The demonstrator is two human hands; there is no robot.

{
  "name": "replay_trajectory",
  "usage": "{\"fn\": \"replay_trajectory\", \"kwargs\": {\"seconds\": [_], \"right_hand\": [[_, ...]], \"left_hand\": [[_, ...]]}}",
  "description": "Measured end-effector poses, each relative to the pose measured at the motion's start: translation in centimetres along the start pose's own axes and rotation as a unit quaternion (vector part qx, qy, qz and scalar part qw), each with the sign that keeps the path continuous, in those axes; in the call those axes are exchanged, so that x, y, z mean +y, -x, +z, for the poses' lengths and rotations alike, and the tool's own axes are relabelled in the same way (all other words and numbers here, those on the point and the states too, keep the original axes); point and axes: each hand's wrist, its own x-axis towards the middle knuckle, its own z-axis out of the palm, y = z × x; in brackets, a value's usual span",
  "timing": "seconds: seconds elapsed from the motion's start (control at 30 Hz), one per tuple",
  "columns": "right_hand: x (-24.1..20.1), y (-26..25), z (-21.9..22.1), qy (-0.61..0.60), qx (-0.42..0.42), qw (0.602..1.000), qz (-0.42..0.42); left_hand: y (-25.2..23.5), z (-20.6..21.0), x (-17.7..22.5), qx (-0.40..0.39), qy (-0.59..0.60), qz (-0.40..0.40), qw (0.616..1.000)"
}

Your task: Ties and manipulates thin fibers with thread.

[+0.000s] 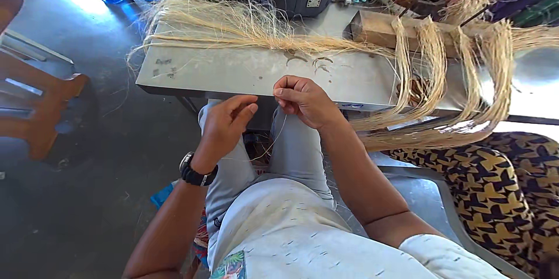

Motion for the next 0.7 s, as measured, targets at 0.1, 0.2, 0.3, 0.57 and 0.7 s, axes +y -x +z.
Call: {"fn": "replay_trajectory", "kwargs": {"seconds": [0.1,0.2,0.3,0.57,0.7], "right_hand": [[0.1,0.2,0.8,-0.006,-0.034,0.999,0.002],[0.4,0.9,1.2,-0.01,-0.046,0.999,0.008],[0.6,1.3,1.0,-0.002,-0.049,0.999,0.011],[1.4,0.9,0.3,-0.024,-0.06,0.997,0.035],[1.6,0.8,0.0,-0.033,-0.066,0.996,0.044]], "left_hand": [[-0.7,1.5,1.0,-0.01,0.13,-0.042,0.991],[-0.9,2.5,1.3,0.023,0.171,-0.043,0.984],[-0.9,2.3,1.0,0.022,0.204,-0.022,0.979],[-0.5,0.8,0.0,0.012,0.267,-0.022,0.963],[-0.2,0.1,-0.4,0.029,0.287,-0.01,0.957]]}}
